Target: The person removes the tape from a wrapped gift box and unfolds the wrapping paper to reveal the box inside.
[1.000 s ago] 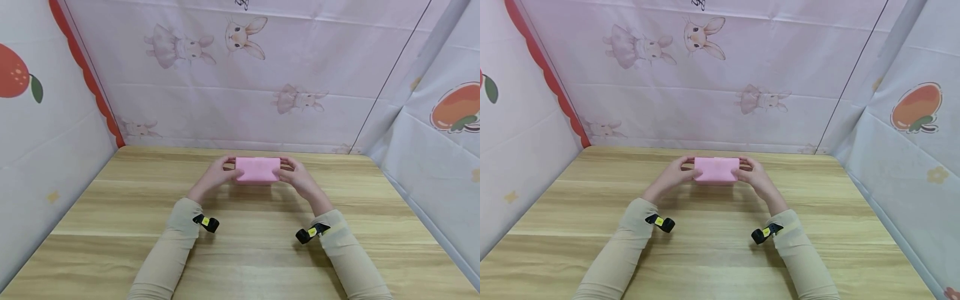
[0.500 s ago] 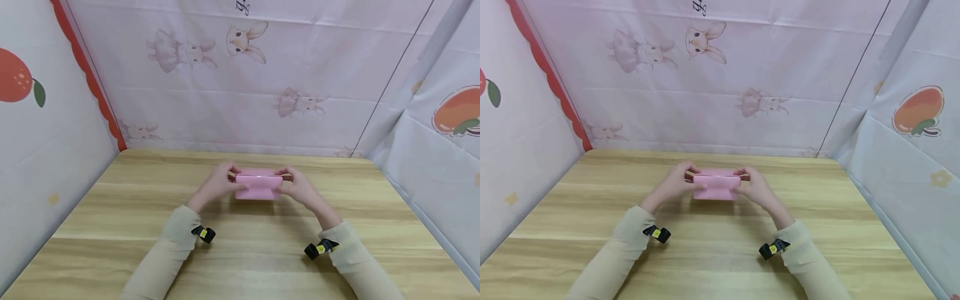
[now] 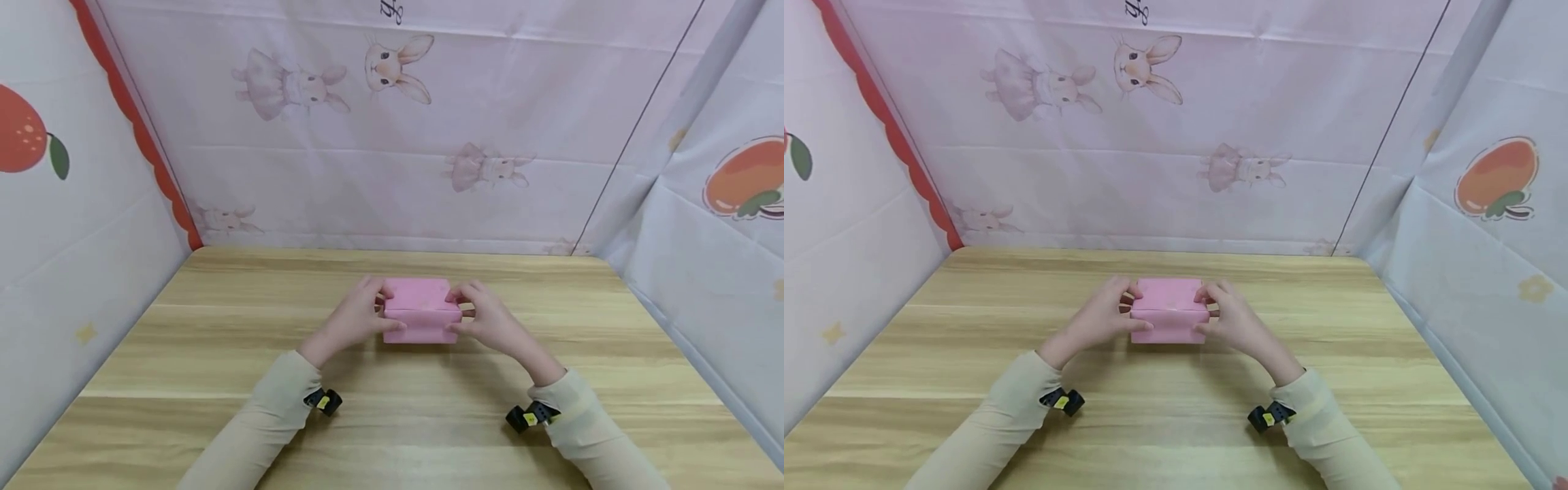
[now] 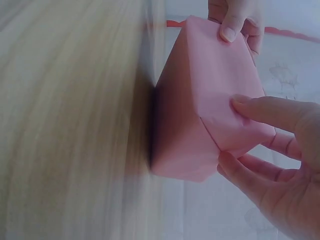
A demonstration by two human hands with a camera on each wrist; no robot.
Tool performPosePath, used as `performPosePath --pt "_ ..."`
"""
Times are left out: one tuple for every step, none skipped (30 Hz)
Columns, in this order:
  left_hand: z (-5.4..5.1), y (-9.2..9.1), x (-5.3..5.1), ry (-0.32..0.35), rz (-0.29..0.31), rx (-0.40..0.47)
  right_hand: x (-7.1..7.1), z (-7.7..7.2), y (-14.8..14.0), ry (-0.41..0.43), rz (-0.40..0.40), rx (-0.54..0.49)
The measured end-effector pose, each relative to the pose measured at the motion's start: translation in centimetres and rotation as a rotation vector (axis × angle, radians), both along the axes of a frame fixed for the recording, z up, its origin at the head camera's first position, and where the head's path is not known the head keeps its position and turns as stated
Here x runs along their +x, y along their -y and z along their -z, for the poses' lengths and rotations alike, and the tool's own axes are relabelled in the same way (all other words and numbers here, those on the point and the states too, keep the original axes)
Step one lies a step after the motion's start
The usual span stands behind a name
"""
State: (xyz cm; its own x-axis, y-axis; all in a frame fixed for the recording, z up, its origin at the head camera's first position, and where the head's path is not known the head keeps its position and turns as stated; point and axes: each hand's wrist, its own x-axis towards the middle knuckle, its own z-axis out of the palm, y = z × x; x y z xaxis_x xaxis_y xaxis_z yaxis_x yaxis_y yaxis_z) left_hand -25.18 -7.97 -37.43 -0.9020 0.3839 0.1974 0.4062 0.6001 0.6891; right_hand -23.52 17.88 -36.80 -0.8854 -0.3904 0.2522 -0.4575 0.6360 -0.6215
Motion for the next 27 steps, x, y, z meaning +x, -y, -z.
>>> performPosePath --pt "-0.1 0.0 0.1 -0.002 -0.001 -0.009 0.0 0.0 0.0 -0.002 -0.001 0.005" --pt "-0.1 -0.1 0.1 -0.005 0.0 -0.017 0.0 0.1 0.0 -0.009 -0.005 0.01" --pt "-0.1 -0.1 0.2 -0.009 0.0 -0.026 0.1 0.1 -0.1 -0.015 -0.009 0.013" --pt "-0.2 -0.1 0.2 -0.012 0.001 -0.033 0.1 0.1 -0.1 -0.018 -0.012 0.011" --pt "-0.2 -0.2 0.3 -0.014 0.002 -0.04 0.1 0.2 -0.1 -0.02 -0.014 0.012" --pt "-0.2 -0.2 0.3 -0.014 0.002 -0.043 0.1 0.2 -0.1 -0.02 -0.019 0.011" --pt "-0.2 -0.3 0.4 -0.018 0.002 -0.05 0.1 0.3 -0.1 -0.019 -0.025 0.014" --pt "-0.1 -0.3 0.5 -0.021 0.002 -0.056 0.1 0.3 -0.1 -0.019 -0.032 0.015" --pt "0.0 -0.4 0.5 -0.026 -0.001 -0.064 0.1 0.4 -0.1 -0.012 -0.038 0.016" --pt "0.0 -0.4 0.6 -0.034 -0.002 -0.071 0.0 0.5 0.0 -0.006 -0.044 0.016" --pt "0.1 -0.4 0.6 -0.038 -0.005 -0.074 0.0 0.5 0.0 -0.005 -0.052 0.02" --pt "0.2 -0.4 0.7 -0.042 -0.008 -0.079 -0.1 0.6 0.0 -0.004 -0.056 0.027" --pt "0.3 -0.4 0.7 -0.049 -0.006 -0.084 -0.1 0.7 0.1 -0.002 -0.06 0.033" --pt "0.4 -0.5 0.7 -0.054 -0.004 -0.09 -0.2 0.7 0.1 0.002 -0.06 0.038" --pt "0.4 -0.5 0.8 -0.057 -0.003 -0.096 -0.3 0.8 0.2 0.003 -0.064 0.041" --pt "0.5 -0.5 0.8 -0.057 0.0 -0.098 -0.3 0.8 0.3 0.001 -0.063 0.046" --pt "0.5 -0.5 0.8 -0.054 0.002 -0.099 -0.3 0.9 0.3 0.003 -0.062 0.046" --pt "0.5 -0.5 0.9 -0.055 0.004 -0.103 -0.3 0.9 0.3 0.005 -0.064 0.045" --pt "0.5 -0.5 0.9 -0.056 0.006 -0.107 -0.3 0.9 0.3 0.007 -0.068 0.041" --pt "0.5 -0.5 0.9 -0.06 0.005 -0.115 -0.4 0.9 0.3 0.006 -0.074 0.037" --pt "0.5 -0.5 0.9 -0.062 0.005 -0.123 -0.4 0.9 0.2 0.006 -0.084 0.032" --pt "0.5 -0.5 0.9 -0.068 0.008 -0.134 -0.4 0.9 0.1 0.011 -0.089 0.035" --pt "0.4 -0.5 1.0 -0.079 0.012 -0.151 -0.4 0.8 0.0 0.013 -0.098 0.038" --pt "0.3 -0.4 1.0 -0.085 0.016 -0.17 -0.5 0.7 -0.2 0.016 -0.103 0.047" --pt "0.2 -0.4 1.0 -0.087 0.019 -0.195 -0.4 0.6 -0.4 0.022 -0.107 0.057" --pt "0.0 -0.4 1.1 -0.093 0.02 -0.223 -0.4 0.4 -0.6 0.026 -0.111 0.064" --pt "-0.2 -0.3 1.1 -0.095 0.018 -0.256 -0.4 0.2 -0.9 0.037 -0.106 0.067"
